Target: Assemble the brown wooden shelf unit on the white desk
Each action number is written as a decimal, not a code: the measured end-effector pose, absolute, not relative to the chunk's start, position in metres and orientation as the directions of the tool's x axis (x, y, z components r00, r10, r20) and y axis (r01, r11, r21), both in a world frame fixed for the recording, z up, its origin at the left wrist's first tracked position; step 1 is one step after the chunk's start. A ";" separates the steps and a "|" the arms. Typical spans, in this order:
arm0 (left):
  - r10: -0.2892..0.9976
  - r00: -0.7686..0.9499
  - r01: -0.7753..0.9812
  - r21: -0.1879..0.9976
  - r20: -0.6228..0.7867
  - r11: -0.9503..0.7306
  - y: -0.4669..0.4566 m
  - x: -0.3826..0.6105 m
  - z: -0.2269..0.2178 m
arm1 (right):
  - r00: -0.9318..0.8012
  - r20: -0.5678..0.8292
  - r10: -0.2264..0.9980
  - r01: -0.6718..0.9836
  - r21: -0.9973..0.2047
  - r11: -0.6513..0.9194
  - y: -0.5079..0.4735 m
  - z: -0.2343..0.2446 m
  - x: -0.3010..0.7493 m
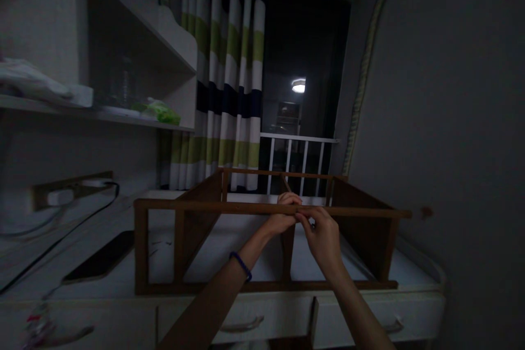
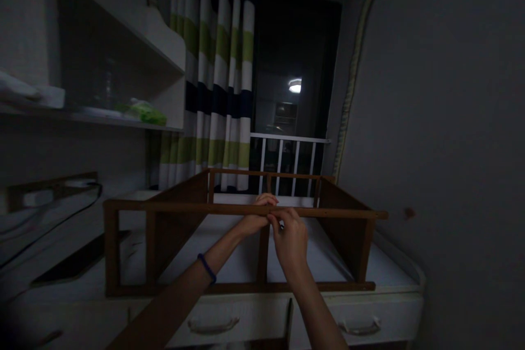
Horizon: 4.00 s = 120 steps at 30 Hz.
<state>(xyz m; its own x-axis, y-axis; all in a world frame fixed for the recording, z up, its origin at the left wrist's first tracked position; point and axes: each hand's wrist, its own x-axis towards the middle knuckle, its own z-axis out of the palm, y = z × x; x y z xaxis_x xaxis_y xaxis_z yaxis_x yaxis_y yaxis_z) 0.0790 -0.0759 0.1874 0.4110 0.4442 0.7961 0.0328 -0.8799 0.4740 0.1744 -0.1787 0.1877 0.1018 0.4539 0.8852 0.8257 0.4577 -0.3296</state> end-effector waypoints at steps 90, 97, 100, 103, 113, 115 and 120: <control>0.272 0.562 -0.069 0.372 0.781 -0.926 -0.068 0.065 0.186 | -0.235 0.612 0.755 0.910 0.412 -0.051 -0.189 0.216 0.157; 0.326 0.626 -0.102 0.490 0.708 -0.866 -0.068 0.060 0.193 | -0.351 0.660 0.665 0.904 0.424 0.056 -0.184 0.213 0.172; 0.338 0.635 -0.142 0.535 0.695 -0.833 -0.070 0.057 0.193 | -0.378 0.679 0.629 0.901 0.427 0.080 -0.183 0.210 0.176; 0.357 0.599 -0.154 0.540 0.717 -0.827 -0.072 0.058 0.190 | -0.377 0.705 0.601 0.903 0.425 0.069 -0.182 0.206 0.178; 0.398 0.527 -0.120 0.530 0.751 -0.840 -0.078 0.065 0.190 | -0.385 0.747 0.543 0.906 0.417 0.069 -0.182 0.201 0.180; 0.402 0.519 -0.105 0.523 0.754 -0.846 -0.077 0.066 0.189 | -0.371 0.751 0.547 0.914 0.399 0.072 -0.183 0.201 0.180; 0.421 0.513 -0.089 0.534 0.748 -0.841 -0.077 0.067 0.189 | -0.328 0.758 0.563 0.933 0.354 0.067 -0.184 0.200 0.180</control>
